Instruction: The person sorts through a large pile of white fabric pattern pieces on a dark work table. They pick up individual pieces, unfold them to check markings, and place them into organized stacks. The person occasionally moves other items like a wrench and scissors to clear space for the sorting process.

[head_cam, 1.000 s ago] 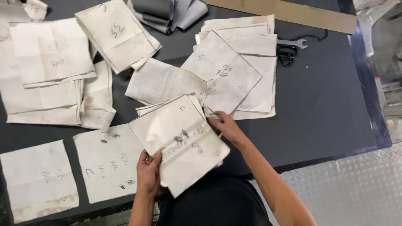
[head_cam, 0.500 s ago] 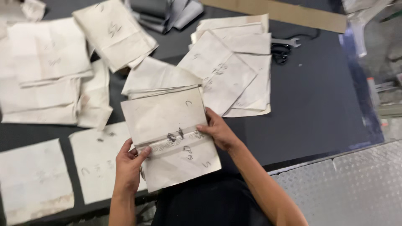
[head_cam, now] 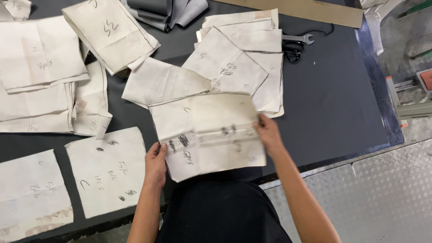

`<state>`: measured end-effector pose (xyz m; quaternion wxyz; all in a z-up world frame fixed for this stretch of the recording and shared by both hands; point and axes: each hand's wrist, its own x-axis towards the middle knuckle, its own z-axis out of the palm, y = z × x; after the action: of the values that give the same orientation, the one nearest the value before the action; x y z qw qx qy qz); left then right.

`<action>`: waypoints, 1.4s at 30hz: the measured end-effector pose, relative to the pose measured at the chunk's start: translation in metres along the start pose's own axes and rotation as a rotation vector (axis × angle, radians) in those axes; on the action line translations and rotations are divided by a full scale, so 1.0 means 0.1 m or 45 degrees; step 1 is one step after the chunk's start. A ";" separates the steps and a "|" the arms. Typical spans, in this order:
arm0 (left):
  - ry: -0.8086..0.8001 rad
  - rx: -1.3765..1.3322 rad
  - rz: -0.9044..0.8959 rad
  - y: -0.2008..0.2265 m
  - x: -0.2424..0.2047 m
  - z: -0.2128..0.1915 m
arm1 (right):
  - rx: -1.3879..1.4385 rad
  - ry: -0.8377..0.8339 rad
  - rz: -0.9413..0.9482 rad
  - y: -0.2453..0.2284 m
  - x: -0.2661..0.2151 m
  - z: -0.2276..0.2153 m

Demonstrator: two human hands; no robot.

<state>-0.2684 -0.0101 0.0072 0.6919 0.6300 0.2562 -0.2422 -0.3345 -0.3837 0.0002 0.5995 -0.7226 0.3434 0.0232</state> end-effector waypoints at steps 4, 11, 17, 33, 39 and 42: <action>0.103 0.209 -0.174 -0.07 0.09 -0.12 | 0.191 0.103 -0.061 0.26 0.17 -0.78; 0.023 0.289 -0.077 -0.12 -0.11 -0.25 | 0.286 0.135 0.115 0.33 0.27 -1.33; 0.112 0.610 0.004 -0.21 -0.60 -0.13 | 0.293 0.116 0.110 0.27 0.32 -1.34; 0.228 1.507 0.105 -0.09 -0.77 0.20 | 0.351 0.073 0.088 0.01 0.43 -1.45; 0.190 1.642 0.130 -0.15 -0.74 0.12 | 0.507 0.017 0.097 -0.16 0.32 -1.48; 0.218 1.511 0.238 -0.22 -0.73 0.03 | 0.571 -0.030 0.077 -0.33 0.27 -1.35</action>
<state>-0.3374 -0.0145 0.0396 0.2179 0.9454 0.0758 -0.2303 -0.3479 -0.5136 0.0542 0.7480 -0.5603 0.3545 -0.0273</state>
